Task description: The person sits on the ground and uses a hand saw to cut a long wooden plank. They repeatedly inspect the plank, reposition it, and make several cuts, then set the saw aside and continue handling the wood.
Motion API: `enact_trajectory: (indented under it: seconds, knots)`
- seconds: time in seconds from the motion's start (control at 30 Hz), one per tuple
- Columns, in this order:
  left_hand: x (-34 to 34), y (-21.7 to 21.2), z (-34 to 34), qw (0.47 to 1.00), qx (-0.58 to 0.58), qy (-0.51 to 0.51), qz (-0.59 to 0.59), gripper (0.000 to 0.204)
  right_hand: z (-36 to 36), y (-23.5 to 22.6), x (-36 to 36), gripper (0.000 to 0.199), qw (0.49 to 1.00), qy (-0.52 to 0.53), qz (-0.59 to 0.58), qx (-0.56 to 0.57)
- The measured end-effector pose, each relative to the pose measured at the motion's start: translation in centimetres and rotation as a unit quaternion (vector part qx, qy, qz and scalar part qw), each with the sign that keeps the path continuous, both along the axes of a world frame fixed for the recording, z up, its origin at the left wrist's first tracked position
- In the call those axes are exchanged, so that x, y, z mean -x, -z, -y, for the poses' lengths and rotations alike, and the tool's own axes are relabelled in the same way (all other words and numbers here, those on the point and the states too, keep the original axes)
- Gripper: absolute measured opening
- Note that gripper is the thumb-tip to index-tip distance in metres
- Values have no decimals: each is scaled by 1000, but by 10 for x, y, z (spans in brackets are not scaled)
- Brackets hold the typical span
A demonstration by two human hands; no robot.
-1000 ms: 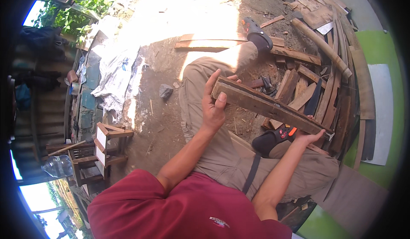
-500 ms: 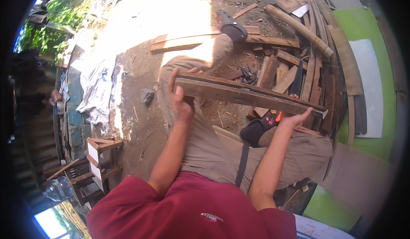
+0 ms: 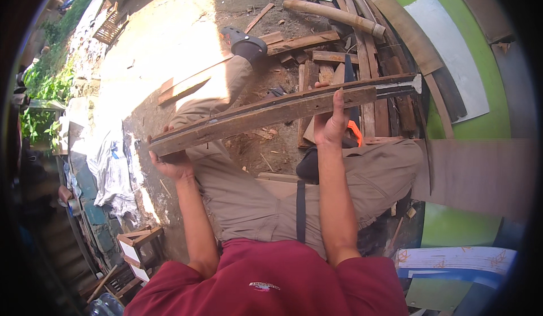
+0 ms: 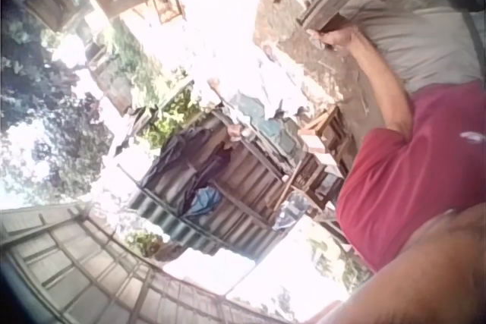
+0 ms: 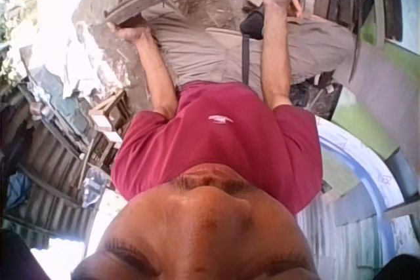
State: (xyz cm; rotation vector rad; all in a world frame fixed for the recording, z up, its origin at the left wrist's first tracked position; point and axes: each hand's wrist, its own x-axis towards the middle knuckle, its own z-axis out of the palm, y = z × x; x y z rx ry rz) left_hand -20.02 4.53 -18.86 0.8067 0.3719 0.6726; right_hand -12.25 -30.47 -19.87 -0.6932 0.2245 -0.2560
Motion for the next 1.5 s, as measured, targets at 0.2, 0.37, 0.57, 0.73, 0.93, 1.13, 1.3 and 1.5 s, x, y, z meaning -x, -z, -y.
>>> enact_trajectory:
  seconds: [0.2, 0.37, 0.57, 0.73, 0.93, 1.13, 1.3, 1.5]
  knots:
    - [7, 6, -4, 1000, 4, -5, -9, 50, -7, -9, 2, 51, 999, 34, -8, 23]
    - [5, 10, -1, 1000, 16, 17, 2, 48, -1, -7, 2, 56, 998, 42, -5, 42]
    - [10, 7, 1, 992, 18, 55, 116, 47, 8, -20, 6, 79, 997, 40, 26, 55]
    - [7, -12, -5, 988, 17, 55, 142, 48, 6, -39, 8, 76, 998, 17, 36, 52]
    - [2, -13, -17, 987, 13, 56, 150, 48, 0, -53, 8, 64, 998, 0, 51, 38]
    - [7, -20, -22, 980, 12, 62, 187, 47, -1, -63, 12, 68, 996, -33, 79, 0]
    - [8, -24, -31, 977, 16, 68, 202, 49, -9, -79, 13, 75, 994, -19, 105, 13]
    - [10, -28, -39, 965, 51, 88, 240, 50, -5, -83, 17, 71, 982, -65, 169, -58]
